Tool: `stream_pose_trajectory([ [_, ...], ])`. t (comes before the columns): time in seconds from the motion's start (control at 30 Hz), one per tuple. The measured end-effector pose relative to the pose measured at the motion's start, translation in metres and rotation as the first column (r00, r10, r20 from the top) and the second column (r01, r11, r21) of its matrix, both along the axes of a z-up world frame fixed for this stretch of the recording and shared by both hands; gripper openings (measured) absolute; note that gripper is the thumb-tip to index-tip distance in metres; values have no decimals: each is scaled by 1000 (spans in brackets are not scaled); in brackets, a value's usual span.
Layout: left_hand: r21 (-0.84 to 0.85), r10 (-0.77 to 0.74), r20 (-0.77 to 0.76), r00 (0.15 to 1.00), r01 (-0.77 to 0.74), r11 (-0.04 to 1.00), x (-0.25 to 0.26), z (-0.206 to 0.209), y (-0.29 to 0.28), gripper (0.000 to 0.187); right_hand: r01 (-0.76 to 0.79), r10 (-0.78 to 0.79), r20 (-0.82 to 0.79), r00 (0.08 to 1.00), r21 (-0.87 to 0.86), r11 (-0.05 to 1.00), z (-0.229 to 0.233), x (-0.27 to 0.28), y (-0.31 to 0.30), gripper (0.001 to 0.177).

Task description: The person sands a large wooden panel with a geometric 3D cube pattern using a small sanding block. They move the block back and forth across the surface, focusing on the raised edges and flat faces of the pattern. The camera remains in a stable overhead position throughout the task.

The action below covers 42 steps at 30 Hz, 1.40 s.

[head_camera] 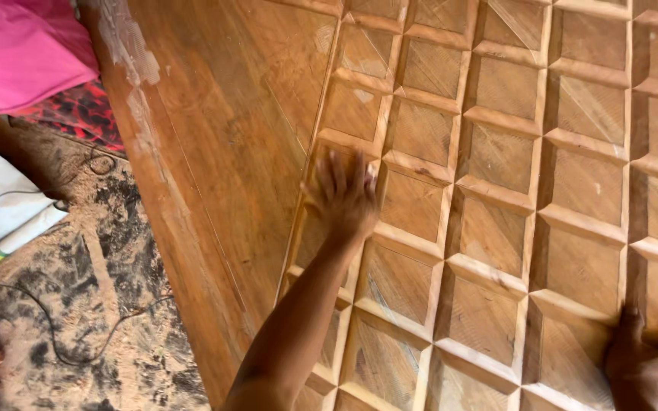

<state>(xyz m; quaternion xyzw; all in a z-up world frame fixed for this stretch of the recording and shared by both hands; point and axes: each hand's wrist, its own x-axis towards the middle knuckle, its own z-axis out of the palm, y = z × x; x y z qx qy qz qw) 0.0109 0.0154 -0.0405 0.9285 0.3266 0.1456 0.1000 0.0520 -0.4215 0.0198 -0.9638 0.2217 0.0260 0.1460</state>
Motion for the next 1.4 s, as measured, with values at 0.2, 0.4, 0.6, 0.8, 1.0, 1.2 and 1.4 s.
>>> stream_pose_trajectory([
  [0.2,341,-155,-455,877,333,879,15,1,19,35,50,-50,15,999,-23,998,8,10,9,116],
  [0.4,-68,33,-40,999,-36,997,7,15,17,55,59,-59,-25,998,-5,998,12,9,9,118],
  [0.6,-48,-11,-134,991,4,999,45,25,37,62,51,-52,-53,997,-22,998,25,8,16,118],
  [0.8,-131,39,-238,970,-72,989,44,31,19,62,87,-91,-95,991,-41,995,18,11,15,119],
  [1.0,-83,-13,-245,970,-8,997,-5,30,0,63,86,-88,-86,992,-31,996,13,14,10,118],
  [1.2,-145,52,-273,960,-95,985,60,46,24,61,79,-83,-92,992,-53,996,11,14,8,116],
  [1.4,-128,-27,-299,954,-12,992,0,40,7,60,84,-87,-93,992,-40,996,9,15,6,116],
])
